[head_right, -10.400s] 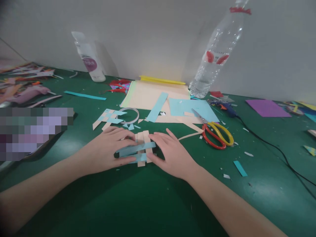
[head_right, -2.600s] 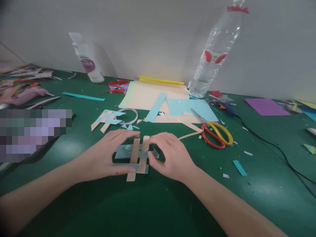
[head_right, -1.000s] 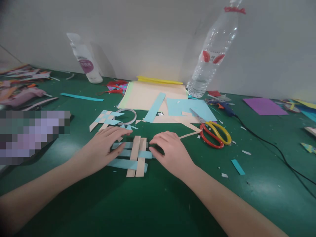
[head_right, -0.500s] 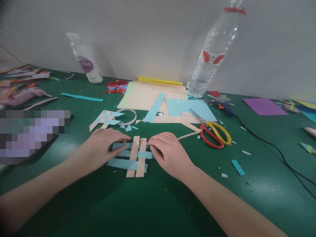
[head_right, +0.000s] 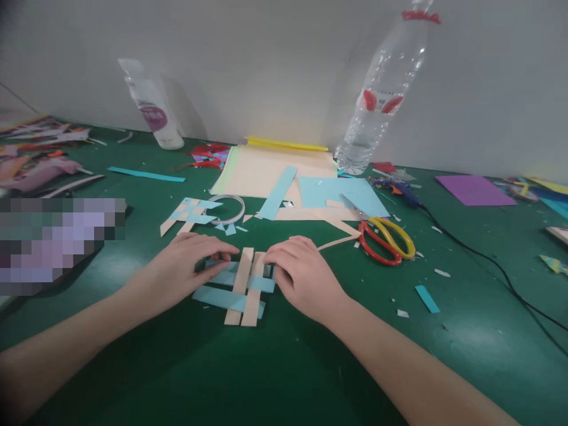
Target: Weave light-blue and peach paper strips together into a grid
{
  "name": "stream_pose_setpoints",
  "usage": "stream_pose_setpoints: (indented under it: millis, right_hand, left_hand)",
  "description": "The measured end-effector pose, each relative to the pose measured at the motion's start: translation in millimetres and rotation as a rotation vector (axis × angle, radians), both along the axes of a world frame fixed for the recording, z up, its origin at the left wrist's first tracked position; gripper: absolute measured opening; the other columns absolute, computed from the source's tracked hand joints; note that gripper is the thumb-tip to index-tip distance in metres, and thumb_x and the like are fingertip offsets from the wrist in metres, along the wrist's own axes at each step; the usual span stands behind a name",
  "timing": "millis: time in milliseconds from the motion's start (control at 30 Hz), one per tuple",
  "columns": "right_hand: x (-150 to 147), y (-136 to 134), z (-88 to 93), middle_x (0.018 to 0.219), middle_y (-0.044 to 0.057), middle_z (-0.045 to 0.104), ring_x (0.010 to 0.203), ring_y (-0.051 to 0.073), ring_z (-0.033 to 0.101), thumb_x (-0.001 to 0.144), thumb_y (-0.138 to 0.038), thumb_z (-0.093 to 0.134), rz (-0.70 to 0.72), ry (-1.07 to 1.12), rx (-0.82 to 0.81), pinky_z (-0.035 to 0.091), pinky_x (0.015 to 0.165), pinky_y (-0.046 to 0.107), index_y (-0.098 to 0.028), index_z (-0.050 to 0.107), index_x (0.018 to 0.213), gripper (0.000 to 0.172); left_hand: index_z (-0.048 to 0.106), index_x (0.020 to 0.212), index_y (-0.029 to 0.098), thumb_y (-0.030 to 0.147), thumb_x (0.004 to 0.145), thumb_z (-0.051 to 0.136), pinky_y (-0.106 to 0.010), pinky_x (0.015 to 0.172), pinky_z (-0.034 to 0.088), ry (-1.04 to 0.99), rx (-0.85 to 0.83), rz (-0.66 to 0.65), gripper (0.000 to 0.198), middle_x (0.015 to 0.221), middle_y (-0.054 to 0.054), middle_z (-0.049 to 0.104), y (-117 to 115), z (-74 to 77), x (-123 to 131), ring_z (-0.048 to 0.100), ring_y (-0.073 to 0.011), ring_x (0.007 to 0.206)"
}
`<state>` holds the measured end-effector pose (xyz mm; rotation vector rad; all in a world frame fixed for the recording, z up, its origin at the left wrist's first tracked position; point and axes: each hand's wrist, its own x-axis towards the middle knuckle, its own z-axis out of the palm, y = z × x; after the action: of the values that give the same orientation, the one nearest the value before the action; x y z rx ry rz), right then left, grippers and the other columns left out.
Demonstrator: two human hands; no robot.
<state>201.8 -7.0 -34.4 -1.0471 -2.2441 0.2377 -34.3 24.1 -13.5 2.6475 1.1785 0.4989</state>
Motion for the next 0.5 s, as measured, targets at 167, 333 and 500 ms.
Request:
stream_pose_setpoints:
  millis: [167,333,500]
  right_hand:
    - [-2.1,-1.3,2.1,0.108,0.005,0.066,0.105,0.019,0.055,0.088,-0.013,0.042,0.098,-0.004,0.01,0.042,0.093,0.042,-0.019,0.062,0.1,0.024]
    - [-3.3,-1.5,2.8,0.112,0.005,0.065,0.107,0.018,0.054,0.089,-0.014,0.043,0.162,-0.083,0.024,0.039,0.098,0.041,-0.018,0.062,0.101,0.023]
    - [-3.5,-2.9,3.2,0.112,0.007,0.065,0.107,0.018,0.055,0.09,-0.019,0.043,0.194,-0.116,0.024,0.042,0.094,0.039,-0.017,0.058,0.111,0.026]
  left_hand:
    - [0.06,0.103,0.022,0.019,0.084,0.051,-0.035,0.082,0.042,-0.042,-0.095,0.035,0.021,0.089,0.0,0.067,0.5,2.0,3.4,0.061,-0.0177,0.081]
    - [0.058,0.107,0.021,0.016,0.082,0.049,-0.028,0.067,0.047,-0.128,-0.23,0.093,0.027,0.092,-0.001,0.066,1.0,3.0,5.5,0.061,-0.0163,0.078]
    - [0.057,0.107,0.021,0.018,0.081,0.049,-0.025,0.064,0.049,-0.208,-0.298,0.122,0.027,0.091,-0.002,0.066,3.7,1.8,5.7,0.061,-0.0151,0.077]
